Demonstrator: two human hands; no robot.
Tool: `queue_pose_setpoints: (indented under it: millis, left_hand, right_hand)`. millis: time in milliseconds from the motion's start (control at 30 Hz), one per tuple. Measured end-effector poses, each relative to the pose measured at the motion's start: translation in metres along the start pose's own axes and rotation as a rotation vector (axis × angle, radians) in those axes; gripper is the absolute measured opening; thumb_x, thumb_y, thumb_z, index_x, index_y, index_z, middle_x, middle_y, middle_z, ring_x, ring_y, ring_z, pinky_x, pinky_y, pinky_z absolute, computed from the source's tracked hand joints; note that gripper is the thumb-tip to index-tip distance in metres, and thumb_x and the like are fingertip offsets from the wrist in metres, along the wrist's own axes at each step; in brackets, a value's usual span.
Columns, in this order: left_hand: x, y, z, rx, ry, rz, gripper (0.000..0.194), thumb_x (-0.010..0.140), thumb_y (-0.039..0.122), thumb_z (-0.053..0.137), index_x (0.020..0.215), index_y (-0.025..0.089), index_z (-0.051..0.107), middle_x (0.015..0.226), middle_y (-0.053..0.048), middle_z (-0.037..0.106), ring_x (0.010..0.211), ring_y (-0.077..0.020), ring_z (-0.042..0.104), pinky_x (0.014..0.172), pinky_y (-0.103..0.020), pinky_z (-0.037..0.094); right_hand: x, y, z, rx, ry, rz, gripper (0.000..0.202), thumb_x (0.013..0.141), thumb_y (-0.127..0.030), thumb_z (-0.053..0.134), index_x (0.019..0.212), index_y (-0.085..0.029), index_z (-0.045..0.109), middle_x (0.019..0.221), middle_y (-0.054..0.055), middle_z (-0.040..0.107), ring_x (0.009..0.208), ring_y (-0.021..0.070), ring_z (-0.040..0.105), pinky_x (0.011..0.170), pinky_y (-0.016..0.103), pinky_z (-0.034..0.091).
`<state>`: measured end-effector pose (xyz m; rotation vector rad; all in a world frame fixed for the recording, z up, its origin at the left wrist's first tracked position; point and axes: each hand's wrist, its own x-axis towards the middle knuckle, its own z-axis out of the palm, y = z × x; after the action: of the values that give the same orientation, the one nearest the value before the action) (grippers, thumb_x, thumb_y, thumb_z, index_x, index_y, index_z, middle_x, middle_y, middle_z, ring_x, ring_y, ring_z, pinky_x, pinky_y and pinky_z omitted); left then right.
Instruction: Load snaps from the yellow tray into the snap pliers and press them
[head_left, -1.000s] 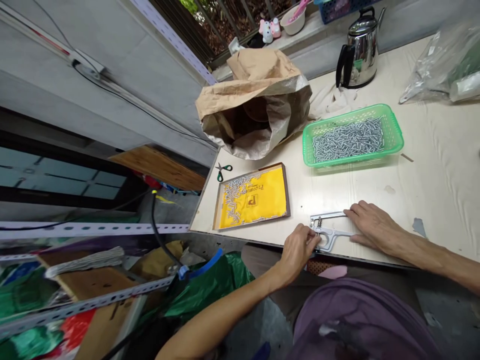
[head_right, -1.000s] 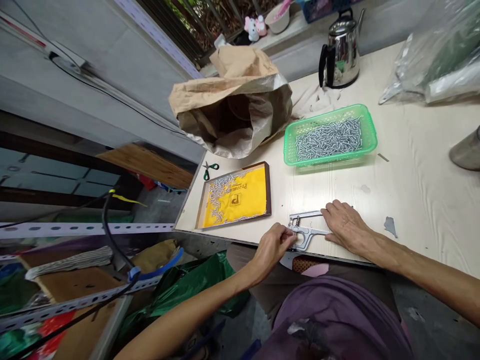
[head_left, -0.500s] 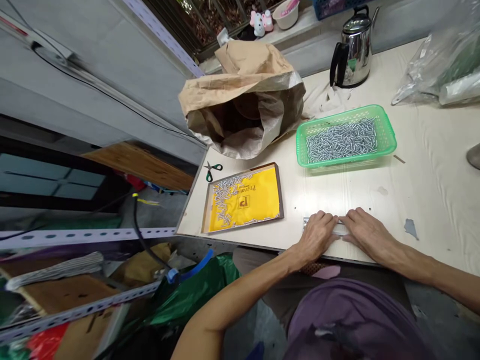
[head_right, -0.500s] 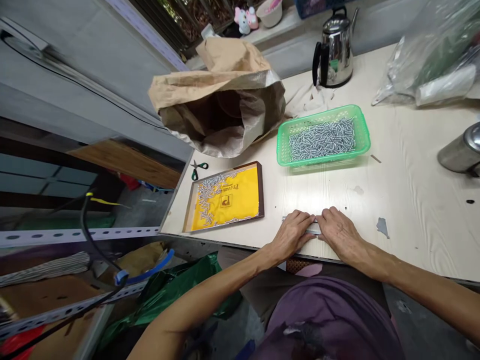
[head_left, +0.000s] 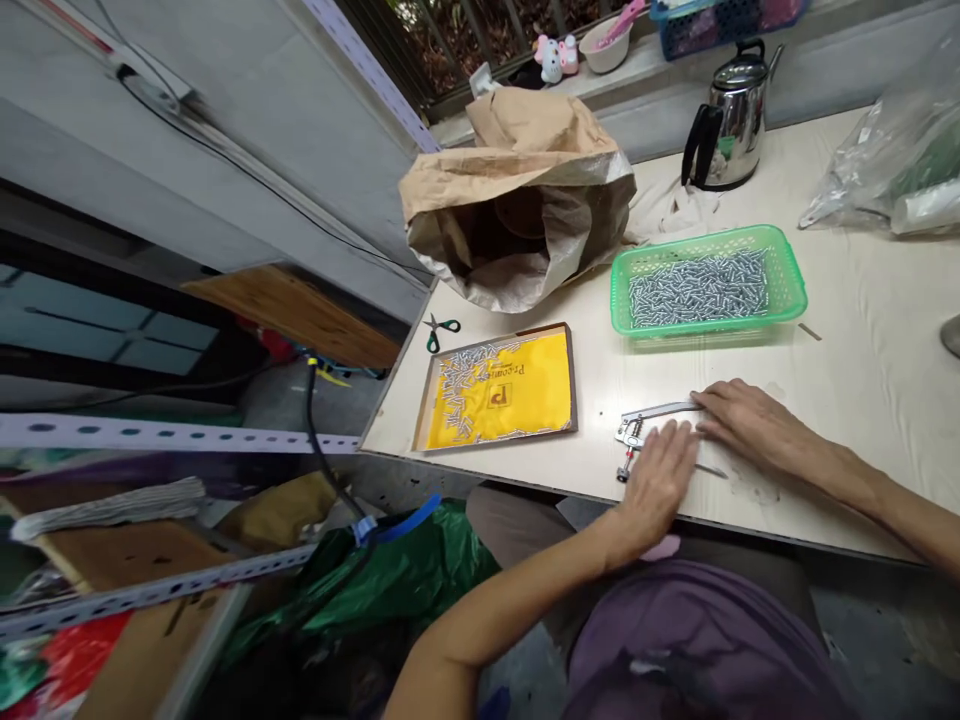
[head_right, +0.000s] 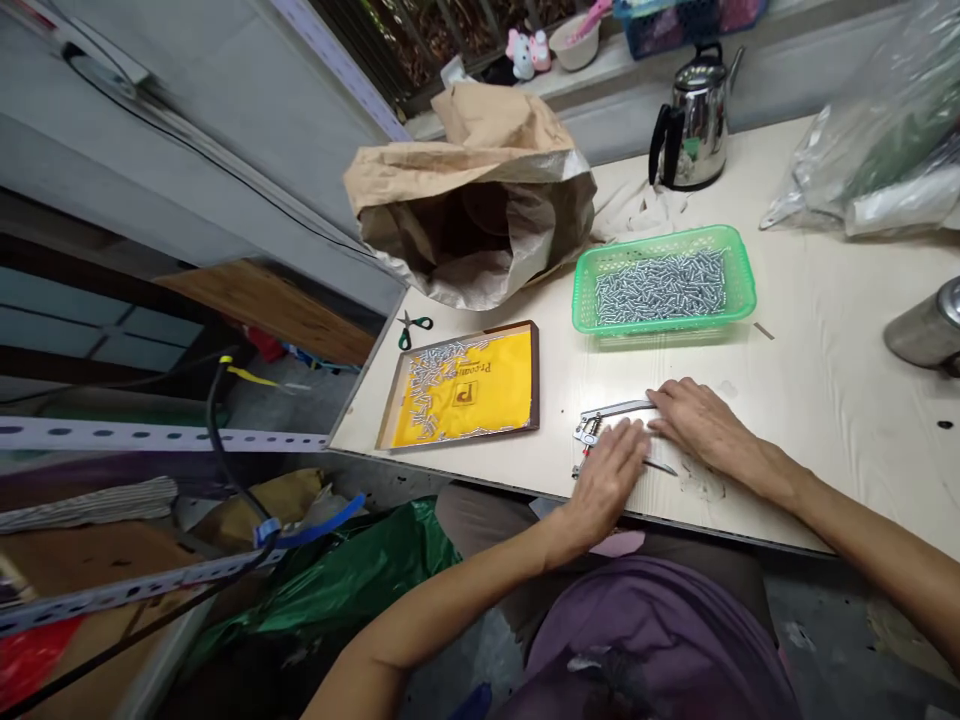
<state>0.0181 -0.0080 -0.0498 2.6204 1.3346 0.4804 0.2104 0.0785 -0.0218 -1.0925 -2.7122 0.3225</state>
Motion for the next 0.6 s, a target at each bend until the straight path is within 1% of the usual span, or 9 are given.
queue_pose_setpoints:
  millis: [67, 133, 200, 267, 333, 367, 467, 533, 600]
  left_hand:
    - [-0.006, 0.012, 0.01, -0.022, 0.007, 0.019, 0.038, 0.097, 0.021, 0.038, 0.132, 0.012, 0.047, 0.139, -0.018, 0.051, 0.137, -0.0282, 0.038, 0.111, -0.051, 0.036]
    - [-0.008, 0.019, 0.014, -0.058, 0.019, 0.016, 0.036, 0.097, 0.025, 0.039, 0.129, 0.011, 0.05, 0.133, -0.017, 0.056, 0.134, -0.0268, 0.043, 0.11, -0.049, 0.039]
    - [-0.007, 0.021, 0.013, -0.088, 0.048, 0.008, 0.036, 0.098, 0.027, 0.039, 0.127, 0.01, 0.052, 0.129, -0.016, 0.059, 0.131, -0.0258, 0.047, 0.11, -0.048, 0.04]
    - [-0.005, 0.021, 0.01, -0.112, 0.097, 0.002, 0.037, 0.098, 0.029, 0.038, 0.126, 0.01, 0.053, 0.128, -0.016, 0.06, 0.13, -0.0259, 0.048, 0.11, -0.048, 0.04]
    - [-0.005, 0.021, 0.01, -0.131, 0.121, -0.002, 0.039, 0.098, 0.032, 0.038, 0.125, 0.009, 0.054, 0.127, -0.016, 0.061, 0.128, -0.0268, 0.05, 0.109, -0.048, 0.041]
    - [-0.005, 0.021, 0.012, -0.139, 0.114, 0.005, 0.039, 0.098, 0.033, 0.038, 0.122, 0.009, 0.057, 0.122, -0.016, 0.063, 0.124, -0.0271, 0.053, 0.107, -0.047, 0.043]
    - [-0.008, 0.021, 0.022, -0.153, 0.025, 0.043, 0.036, 0.096, 0.031, 0.039, 0.108, 0.011, 0.066, 0.104, -0.014, 0.07, 0.107, -0.027, 0.062, 0.098, -0.044, 0.05]
    - [-0.01, 0.014, 0.027, -0.147, -0.017, 0.033, 0.033, 0.094, 0.027, 0.042, 0.108, 0.013, 0.068, 0.102, -0.013, 0.07, 0.104, -0.0271, 0.063, 0.096, -0.043, 0.051]
    - [-0.011, -0.002, 0.024, -0.115, -0.01, -0.01, 0.032, 0.093, 0.024, 0.044, 0.116, 0.017, 0.065, 0.11, -0.013, 0.068, 0.109, -0.0264, 0.06, 0.096, -0.04, 0.05]
  right_hand:
    - [0.009, 0.006, 0.001, -0.071, -0.003, 0.057, 0.02, 0.094, -0.023, 0.044, 0.095, -0.015, 0.063, 0.089, 0.01, 0.063, 0.081, 0.0221, 0.052, 0.068, 0.033, 0.037]
    - [0.02, 0.009, 0.002, -0.133, -0.008, 0.074, 0.021, 0.094, -0.021, 0.044, 0.086, -0.016, 0.063, 0.085, 0.009, 0.062, 0.081, 0.0225, 0.051, 0.068, 0.033, 0.035]
    - [0.032, 0.008, -0.001, -0.175, -0.02, 0.102, 0.022, 0.093, -0.021, 0.045, 0.082, -0.016, 0.063, 0.083, 0.01, 0.063, 0.081, 0.0229, 0.05, 0.067, 0.033, 0.034]
    - [0.043, -0.001, -0.006, -0.199, -0.031, 0.115, 0.019, 0.091, -0.017, 0.046, 0.084, -0.015, 0.064, 0.086, 0.01, 0.063, 0.082, 0.023, 0.05, 0.068, 0.034, 0.033]
    - [0.052, -0.018, -0.01, -0.173, -0.04, 0.032, 0.02, 0.088, -0.011, 0.047, 0.09, -0.016, 0.066, 0.092, 0.01, 0.064, 0.084, 0.0222, 0.05, 0.07, 0.034, 0.034]
    - [0.056, -0.029, -0.01, -0.132, -0.051, -0.049, 0.022, 0.087, -0.009, 0.047, 0.093, -0.018, 0.066, 0.095, 0.009, 0.064, 0.085, 0.0214, 0.05, 0.071, 0.034, 0.034]
    - [0.064, -0.06, -0.003, 0.001, -0.117, -0.312, 0.023, 0.086, -0.008, 0.051, 0.085, -0.024, 0.067, 0.09, 0.005, 0.063, 0.086, 0.0196, 0.049, 0.069, 0.032, 0.034]
    - [0.068, -0.074, 0.008, 0.034, -0.106, -0.408, 0.019, 0.084, -0.011, 0.054, 0.079, -0.025, 0.066, 0.085, 0.005, 0.062, 0.086, 0.0207, 0.049, 0.069, 0.032, 0.035]
    - [0.073, -0.083, 0.02, 0.039, -0.035, -0.451, 0.015, 0.083, -0.014, 0.056, 0.082, -0.025, 0.067, 0.083, 0.005, 0.062, 0.086, 0.0226, 0.05, 0.069, 0.033, 0.036]
